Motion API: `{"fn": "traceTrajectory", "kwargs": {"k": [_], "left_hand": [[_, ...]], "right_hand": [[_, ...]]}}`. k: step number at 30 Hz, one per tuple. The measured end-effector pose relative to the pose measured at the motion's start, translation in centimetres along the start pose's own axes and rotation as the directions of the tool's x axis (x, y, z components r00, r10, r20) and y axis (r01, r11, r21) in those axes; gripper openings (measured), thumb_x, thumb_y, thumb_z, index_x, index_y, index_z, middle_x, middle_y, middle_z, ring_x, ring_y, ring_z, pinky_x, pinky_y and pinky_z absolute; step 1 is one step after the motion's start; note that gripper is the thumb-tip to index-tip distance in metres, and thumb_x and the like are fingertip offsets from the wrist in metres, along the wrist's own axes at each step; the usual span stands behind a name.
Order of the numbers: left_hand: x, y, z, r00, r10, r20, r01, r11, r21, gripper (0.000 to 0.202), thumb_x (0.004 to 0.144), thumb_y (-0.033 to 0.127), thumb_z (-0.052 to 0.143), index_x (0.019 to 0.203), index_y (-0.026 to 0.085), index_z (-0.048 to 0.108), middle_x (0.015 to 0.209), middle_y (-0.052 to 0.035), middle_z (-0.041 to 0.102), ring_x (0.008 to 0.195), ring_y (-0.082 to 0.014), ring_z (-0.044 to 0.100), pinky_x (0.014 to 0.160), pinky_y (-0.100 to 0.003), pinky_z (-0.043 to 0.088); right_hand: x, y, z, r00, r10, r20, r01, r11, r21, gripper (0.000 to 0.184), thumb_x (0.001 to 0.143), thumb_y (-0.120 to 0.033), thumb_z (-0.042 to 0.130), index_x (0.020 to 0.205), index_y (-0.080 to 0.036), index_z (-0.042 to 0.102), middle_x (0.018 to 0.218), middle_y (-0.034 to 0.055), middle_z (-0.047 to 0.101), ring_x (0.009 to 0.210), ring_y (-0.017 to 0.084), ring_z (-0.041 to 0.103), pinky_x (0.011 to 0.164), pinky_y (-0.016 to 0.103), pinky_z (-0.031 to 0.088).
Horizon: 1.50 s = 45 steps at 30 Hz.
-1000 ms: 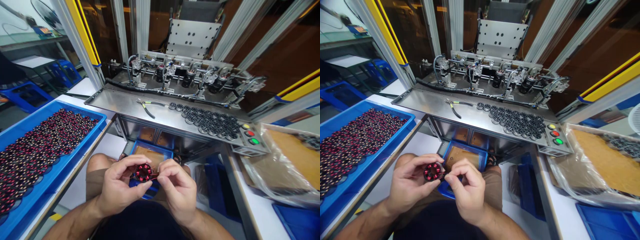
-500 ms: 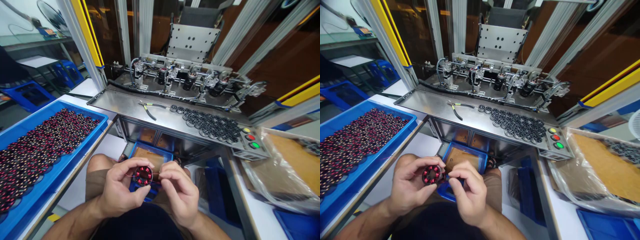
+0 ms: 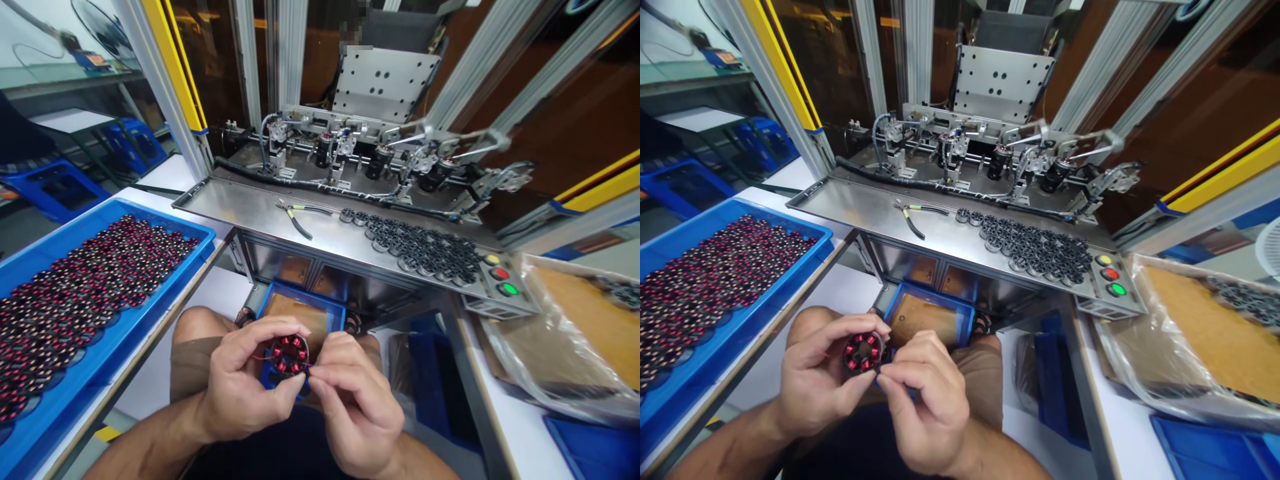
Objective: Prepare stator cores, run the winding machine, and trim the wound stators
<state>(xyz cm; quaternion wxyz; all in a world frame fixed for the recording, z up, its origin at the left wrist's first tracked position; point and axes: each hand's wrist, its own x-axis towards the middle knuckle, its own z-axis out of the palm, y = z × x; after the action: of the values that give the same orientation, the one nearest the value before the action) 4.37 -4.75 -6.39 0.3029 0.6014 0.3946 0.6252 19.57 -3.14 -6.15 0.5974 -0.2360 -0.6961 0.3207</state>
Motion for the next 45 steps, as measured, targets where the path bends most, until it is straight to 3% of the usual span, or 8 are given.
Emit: {"fn": "traceTrajectory", "kwargs": {"k": [8, 16, 21, 25, 29, 36, 41, 45], "left_hand": [[0.7, 1.0, -0.3, 0.955, -0.251, 0.160, 0.290, 0.909, -0.299, 0.046, 0.066, 0.002, 0.071, 0.106, 0.023, 0.073, 0.093, -0.0056, 0.076, 0.083, -0.0180, 0.073, 0.077, -0.022, 0.059], [0.4, 0.6, -0.4, 0.846, -0.385, 0.367, 0.517, 0.760, -0.394, 0.038, 0.071, 0.035, 0.079, 0.104, 0.018, 0.072, 0.092, -0.0113, 0.074, 0.084, -0.0233, 0.071, 0.077, -0.033, 0.059], [0.5, 0.5, -0.2, 0.778, -0.458, 0.430, 0.627, 0.615, -0.479, 0.038, 0.068, 0.034, 0.083, 0.101, 0.020, 0.073, 0.087, -0.0082, 0.074, 0.073, -0.0190, 0.071, 0.068, -0.027, 0.059], [0.4, 0.6, 0.3, 0.871, -0.375, 0.316, 0.489, 0.709, -0.508, 0.039, 0.069, 0.018, 0.083, 0.106, 0.025, 0.072, 0.101, -0.0055, 0.074, 0.091, -0.0164, 0.070, 0.082, -0.022, 0.057], [0.2, 0.8, 0.8, 0.977, -0.172, 0.128, 0.210, 0.889, -0.407, 0.053, 0.066, 0.000, 0.079, 0.111, 0.027, 0.069, 0.108, -0.0033, 0.071, 0.101, -0.0150, 0.067, 0.088, -0.021, 0.055], [-0.5, 0.4, 1.7, 0.997, -0.078, -0.005, 0.071, 0.930, -0.362, 0.053, 0.070, 0.000, 0.078, 0.112, 0.029, 0.066, 0.112, -0.0016, 0.068, 0.103, -0.0140, 0.067, 0.088, -0.020, 0.056], [-0.4, -0.1, 1.2, 0.956, -0.250, 0.154, 0.293, 0.843, -0.450, 0.067, 0.066, 0.024, 0.087, 0.125, 0.032, 0.055, 0.127, -0.0036, 0.059, 0.116, -0.0175, 0.059, 0.097, -0.022, 0.049], [0.3, -0.4, -0.4, 0.823, -0.350, 0.447, 0.531, 0.754, -0.387, 0.052, 0.082, 0.044, 0.070, 0.128, 0.028, 0.050, 0.111, -0.0036, 0.059, 0.101, -0.0145, 0.059, 0.089, -0.022, 0.048]], "right_hand": [[1.5, 1.0, -2.7, 0.981, -0.050, 0.186, 0.054, 0.998, -0.014, 0.037, 0.083, -0.021, 0.072, 0.119, -0.025, 0.064, 0.092, 0.0079, 0.065, 0.084, 0.022, 0.060, 0.073, 0.044, 0.052], [4.2, 0.9, -3.1, 0.914, -0.169, 0.370, 0.172, 0.985, 0.027, 0.024, 0.084, -0.031, 0.073, 0.107, -0.031, 0.071, 0.101, 0.0073, 0.068, 0.087, 0.021, 0.061, 0.072, 0.043, 0.055], [2.4, 0.5, -3.2, 0.926, -0.265, 0.269, 0.319, 0.930, -0.184, 0.022, 0.082, -0.017, 0.073, 0.102, -0.027, 0.071, 0.086, 0.0037, 0.070, 0.084, 0.020, 0.060, 0.072, 0.040, 0.055], [1.1, -0.3, -3.1, 0.917, -0.343, 0.201, 0.396, 0.839, -0.373, 0.019, 0.084, -0.013, 0.069, 0.102, -0.019, 0.069, 0.080, 0.0053, 0.070, 0.080, 0.019, 0.060, 0.069, 0.037, 0.057], [0.9, -0.9, -1.8, 0.952, -0.298, 0.072, 0.302, 0.874, -0.381, 0.024, 0.088, -0.010, 0.061, 0.109, -0.020, 0.064, 0.081, 0.0059, 0.068, 0.074, 0.019, 0.061, 0.061, 0.036, 0.057], [0.1, -0.6, 0.6, 0.990, -0.023, -0.141, 0.001, 0.988, -0.154, 0.012, 0.092, -0.012, 0.052, 0.092, -0.019, 0.062, 0.075, 0.0042, 0.060, 0.068, 0.016, 0.060, 0.057, 0.030, 0.052], [0.1, 0.6, 0.3, 0.991, -0.045, -0.124, 0.021, 0.982, -0.188, 0.013, 0.089, -0.009, 0.052, 0.090, -0.019, 0.060, 0.077, 0.0043, 0.061, 0.071, 0.016, 0.061, 0.061, 0.030, 0.052], [0.6, 1.1, -0.3, 0.993, -0.071, -0.091, 0.049, 0.973, -0.227, 0.015, 0.087, -0.005, 0.053, 0.090, -0.018, 0.061, 0.078, 0.0040, 0.064, 0.072, 0.016, 0.063, 0.062, 0.029, 0.052]]}}
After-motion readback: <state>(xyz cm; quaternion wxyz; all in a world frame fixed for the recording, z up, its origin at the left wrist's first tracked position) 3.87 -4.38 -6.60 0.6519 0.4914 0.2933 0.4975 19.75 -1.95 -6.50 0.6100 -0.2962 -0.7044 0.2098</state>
